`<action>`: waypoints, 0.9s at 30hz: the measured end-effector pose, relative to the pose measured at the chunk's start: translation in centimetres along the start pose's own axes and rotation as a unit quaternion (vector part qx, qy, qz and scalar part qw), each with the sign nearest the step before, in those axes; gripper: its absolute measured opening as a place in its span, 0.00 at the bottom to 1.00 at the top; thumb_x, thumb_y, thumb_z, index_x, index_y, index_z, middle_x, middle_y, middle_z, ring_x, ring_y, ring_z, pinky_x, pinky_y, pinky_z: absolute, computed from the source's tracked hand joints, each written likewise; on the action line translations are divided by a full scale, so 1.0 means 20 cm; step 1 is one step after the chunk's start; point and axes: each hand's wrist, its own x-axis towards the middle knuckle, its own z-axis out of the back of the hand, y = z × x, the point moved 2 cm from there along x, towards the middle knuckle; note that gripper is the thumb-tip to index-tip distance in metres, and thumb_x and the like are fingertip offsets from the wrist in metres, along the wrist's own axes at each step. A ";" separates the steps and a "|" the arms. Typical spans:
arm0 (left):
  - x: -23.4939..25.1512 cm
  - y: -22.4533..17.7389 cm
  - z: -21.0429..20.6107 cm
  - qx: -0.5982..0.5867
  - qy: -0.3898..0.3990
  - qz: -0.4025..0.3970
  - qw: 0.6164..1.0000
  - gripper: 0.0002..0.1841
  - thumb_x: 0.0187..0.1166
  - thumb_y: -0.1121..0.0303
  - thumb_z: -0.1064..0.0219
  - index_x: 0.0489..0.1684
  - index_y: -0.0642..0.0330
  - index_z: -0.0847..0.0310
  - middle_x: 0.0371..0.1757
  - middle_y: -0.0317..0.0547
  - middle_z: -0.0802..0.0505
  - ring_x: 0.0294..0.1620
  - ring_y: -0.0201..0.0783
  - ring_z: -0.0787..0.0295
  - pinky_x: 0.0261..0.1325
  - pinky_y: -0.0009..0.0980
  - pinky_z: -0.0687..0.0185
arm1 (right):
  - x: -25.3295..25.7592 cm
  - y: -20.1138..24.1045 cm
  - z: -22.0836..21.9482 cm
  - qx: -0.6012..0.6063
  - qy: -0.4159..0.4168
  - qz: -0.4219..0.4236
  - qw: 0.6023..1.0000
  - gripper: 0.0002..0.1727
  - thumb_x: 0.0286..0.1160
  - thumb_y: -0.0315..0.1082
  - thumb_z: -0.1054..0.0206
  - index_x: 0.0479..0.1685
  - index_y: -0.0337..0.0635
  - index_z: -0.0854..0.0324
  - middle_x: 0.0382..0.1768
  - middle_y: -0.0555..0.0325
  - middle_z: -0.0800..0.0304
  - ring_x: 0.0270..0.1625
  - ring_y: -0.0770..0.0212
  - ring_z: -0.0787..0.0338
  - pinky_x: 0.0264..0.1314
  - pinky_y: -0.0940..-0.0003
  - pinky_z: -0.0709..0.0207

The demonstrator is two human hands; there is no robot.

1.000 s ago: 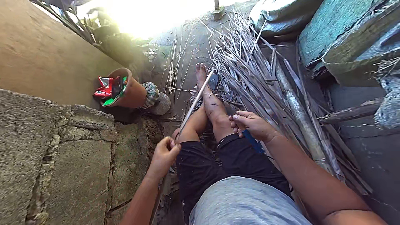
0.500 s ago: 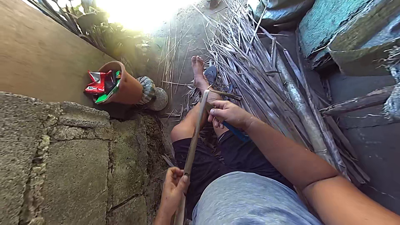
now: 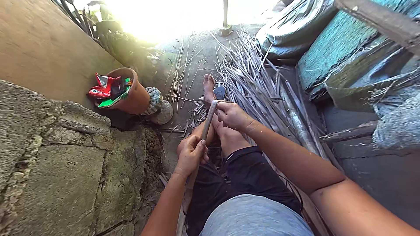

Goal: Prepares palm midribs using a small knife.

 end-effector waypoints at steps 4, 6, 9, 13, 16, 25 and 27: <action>-0.02 0.03 0.01 0.022 -0.052 0.002 0.998 0.08 0.90 0.70 0.44 0.52 0.66 0.21 0.33 0.45 0.05 0.20 0.37 0.09 0.23 0.29 0.11 | 0.03 0.06 -0.02 -0.084 0.012 -0.007 0.996 0.15 0.92 0.37 0.47 0.47 0.41 0.16 0.33 0.49 0.11 0.36 0.51 0.09 0.45 0.47 0.15; -0.03 0.06 0.03 0.048 -0.077 -0.003 0.996 0.08 0.90 0.70 0.42 0.50 0.64 0.20 0.32 0.43 0.04 0.19 0.35 0.10 0.21 0.28 0.13 | 0.04 0.08 0.00 -0.099 0.017 0.004 0.995 0.15 0.92 0.37 0.46 0.52 0.40 0.14 0.37 0.47 0.08 0.40 0.48 0.07 0.50 0.43 0.15; -0.04 0.09 0.05 0.047 -0.082 -0.007 0.996 0.08 0.89 0.70 0.42 0.50 0.64 0.20 0.31 0.43 0.05 0.17 0.35 0.12 0.19 0.28 0.14 | 0.07 0.13 0.06 -0.098 0.055 0.023 0.993 0.15 0.92 0.34 0.46 0.53 0.39 0.13 0.34 0.50 0.09 0.34 0.54 0.09 0.46 0.51 0.14; -0.05 0.09 0.04 0.033 -0.088 -0.018 0.995 0.07 0.89 0.72 0.42 0.50 0.65 0.20 0.32 0.43 0.05 0.16 0.34 0.13 0.18 0.27 0.16 | 0.13 0.19 0.12 -0.142 0.149 0.025 0.978 0.14 0.91 0.34 0.46 0.43 0.39 0.15 0.31 0.52 0.11 0.35 0.57 0.10 0.48 0.54 0.16; -0.05 0.11 0.04 0.065 -0.100 -0.020 0.993 0.07 0.89 0.72 0.42 0.47 0.64 0.20 0.30 0.41 0.06 0.15 0.32 0.15 0.18 0.26 0.17 | 0.17 0.23 0.22 -0.153 0.220 0.025 0.963 0.16 0.92 0.36 0.45 0.38 0.38 0.17 0.25 0.54 0.13 0.28 0.59 0.13 0.38 0.57 0.18; -0.17 0.20 0.14 -0.003 -0.134 0.009 0.991 0.09 0.91 0.70 0.45 0.53 0.67 0.23 0.35 0.48 0.04 0.19 0.37 0.10 0.21 0.29 0.13 | 0.26 0.39 0.91 0.111 -0.104 -0.001 0.988 0.15 0.93 0.39 0.50 0.61 0.41 0.23 0.33 0.59 0.07 0.17 0.69 0.17 0.19 0.74 0.23; -0.17 0.14 0.18 -0.030 -0.119 0.003 0.992 0.11 0.92 0.69 0.47 0.56 0.68 0.23 0.36 0.49 0.04 0.22 0.39 0.08 0.23 0.30 0.11 | 0.16 0.34 0.76 0.115 -0.037 -0.006 0.993 0.18 0.93 0.38 0.51 0.73 0.42 0.30 0.37 0.53 0.07 0.19 0.64 0.15 0.21 0.69 0.20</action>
